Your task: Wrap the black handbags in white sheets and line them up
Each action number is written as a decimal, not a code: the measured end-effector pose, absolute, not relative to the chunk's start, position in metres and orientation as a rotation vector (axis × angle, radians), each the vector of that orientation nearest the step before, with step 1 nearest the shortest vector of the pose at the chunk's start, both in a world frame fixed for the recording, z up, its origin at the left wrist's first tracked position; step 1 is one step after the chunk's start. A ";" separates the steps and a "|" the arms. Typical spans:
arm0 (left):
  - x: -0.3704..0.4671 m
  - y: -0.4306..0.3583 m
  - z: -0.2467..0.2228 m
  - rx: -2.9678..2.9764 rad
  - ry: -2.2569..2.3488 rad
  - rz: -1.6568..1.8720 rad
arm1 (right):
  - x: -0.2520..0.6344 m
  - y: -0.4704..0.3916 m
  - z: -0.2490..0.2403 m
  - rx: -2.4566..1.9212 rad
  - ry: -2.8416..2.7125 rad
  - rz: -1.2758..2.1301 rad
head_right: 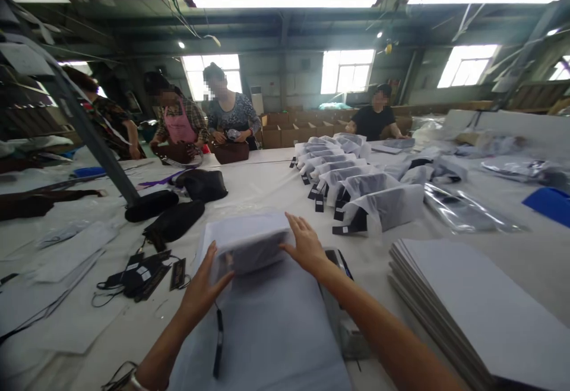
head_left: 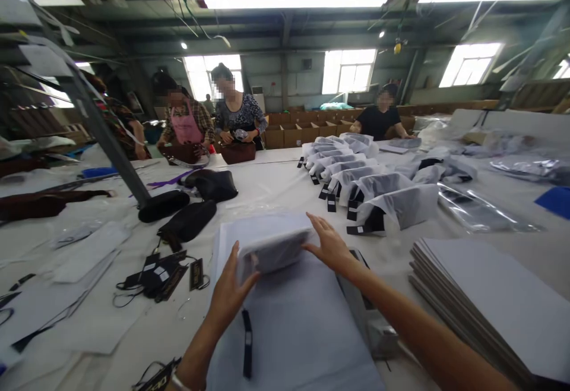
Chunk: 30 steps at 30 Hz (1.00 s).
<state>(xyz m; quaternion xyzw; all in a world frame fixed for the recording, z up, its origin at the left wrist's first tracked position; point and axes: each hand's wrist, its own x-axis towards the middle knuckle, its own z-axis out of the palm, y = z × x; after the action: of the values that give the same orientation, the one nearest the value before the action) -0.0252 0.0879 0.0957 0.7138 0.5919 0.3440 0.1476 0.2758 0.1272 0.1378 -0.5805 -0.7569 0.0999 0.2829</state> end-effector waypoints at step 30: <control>0.321 0.160 0.218 2.532 1.056 0.790 | 0.620 0.082 0.280 -2.100 -1.667 -0.023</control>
<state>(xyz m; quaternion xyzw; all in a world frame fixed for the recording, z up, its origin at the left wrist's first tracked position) 0.3214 0.1603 0.2178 0.8779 0.3660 0.2738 0.1427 0.6204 0.0815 0.2800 -0.7625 -0.6053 -0.0085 0.2284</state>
